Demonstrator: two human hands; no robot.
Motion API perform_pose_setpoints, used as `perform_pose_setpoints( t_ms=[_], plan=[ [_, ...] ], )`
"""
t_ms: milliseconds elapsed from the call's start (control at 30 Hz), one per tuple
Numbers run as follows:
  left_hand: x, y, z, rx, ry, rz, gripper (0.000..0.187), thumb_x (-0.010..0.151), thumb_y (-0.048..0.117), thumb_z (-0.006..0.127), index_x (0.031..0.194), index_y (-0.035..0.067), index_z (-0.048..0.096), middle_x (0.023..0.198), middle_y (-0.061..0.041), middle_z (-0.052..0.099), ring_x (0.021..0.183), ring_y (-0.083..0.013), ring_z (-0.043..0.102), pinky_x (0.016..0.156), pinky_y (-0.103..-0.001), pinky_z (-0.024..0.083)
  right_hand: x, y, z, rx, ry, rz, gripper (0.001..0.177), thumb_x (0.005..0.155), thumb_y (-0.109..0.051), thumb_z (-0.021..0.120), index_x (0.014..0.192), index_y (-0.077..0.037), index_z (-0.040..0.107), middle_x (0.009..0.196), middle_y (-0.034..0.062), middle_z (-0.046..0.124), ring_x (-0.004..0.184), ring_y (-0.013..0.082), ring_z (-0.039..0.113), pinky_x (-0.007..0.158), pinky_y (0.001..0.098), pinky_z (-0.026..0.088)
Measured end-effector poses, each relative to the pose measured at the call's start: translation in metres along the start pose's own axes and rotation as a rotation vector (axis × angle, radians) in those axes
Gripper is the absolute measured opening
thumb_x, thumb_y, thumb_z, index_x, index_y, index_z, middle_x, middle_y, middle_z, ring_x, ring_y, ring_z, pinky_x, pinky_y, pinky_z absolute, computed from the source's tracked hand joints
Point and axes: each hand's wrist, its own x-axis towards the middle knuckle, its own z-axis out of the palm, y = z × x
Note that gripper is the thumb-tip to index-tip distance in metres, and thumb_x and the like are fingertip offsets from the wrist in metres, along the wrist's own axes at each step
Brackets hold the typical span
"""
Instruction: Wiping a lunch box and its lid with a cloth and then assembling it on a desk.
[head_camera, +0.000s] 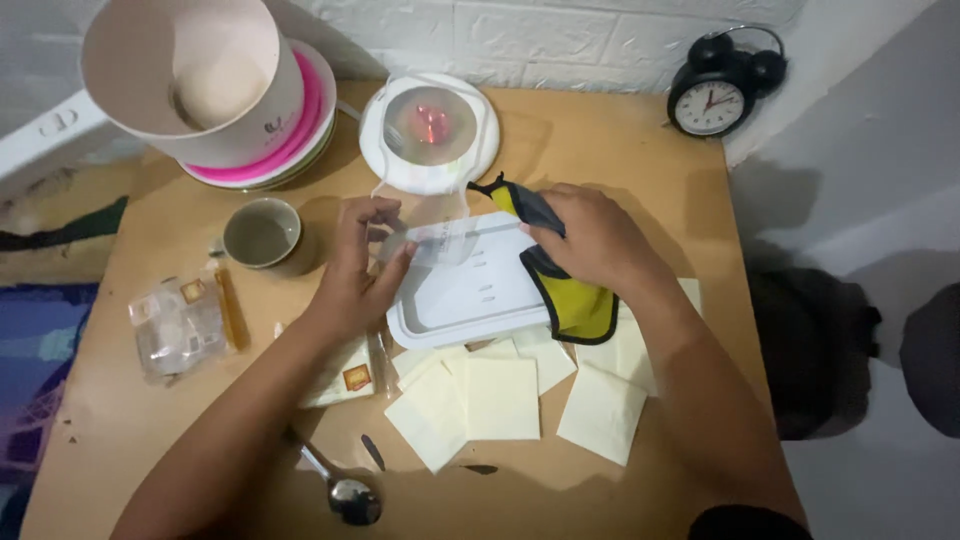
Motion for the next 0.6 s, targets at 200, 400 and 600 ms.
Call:
perform_pose_setpoints(
  t_ms=[200,400,600],
  plan=[
    [-0.0022,-0.0039,0.0007,0.029,0.013,-0.014,0.047,0.096,0.0,0.07,0.137,0.004,0.047,0.124,-0.012,0.05,0.115,-0.022,0.057,0.097,-0.035,0.049,0.0024,0.011,0.0049,0.11,0.059,-0.125,0.029,0.089,-0.025,0.071,0.105,-0.002,0.067,0.103,0.0191,0.068,0.096,0.0404,0.065,0.082,0.0466,0.052],
    [-0.002,-0.0015,-0.0004,-0.006,0.015,-0.024,0.046,0.097,0.0,0.07,0.137,0.004,0.047,0.132,-0.015,0.049,0.118,-0.0242,0.056,0.1,-0.036,0.048,0.0075,0.0104,0.0069,0.09,0.012,0.028,0.035,0.088,-0.031,0.073,0.103,0.0,0.065,0.099,0.0208,0.067,0.094,0.0399,0.065,0.081,0.0468,0.052],
    [-0.0025,-0.0021,-0.0017,-0.012,-0.003,-0.041,0.046,0.097,0.0,0.07,0.137,0.005,0.048,0.132,-0.016,0.05,0.116,-0.0253,0.055,0.1,-0.036,0.049,0.006,0.0019,0.0004,0.063,-0.013,0.039,0.034,0.09,-0.031,0.072,0.1,0.001,0.065,0.097,0.0206,0.067,0.092,0.0408,0.064,0.08,0.0478,0.051]
  ],
)
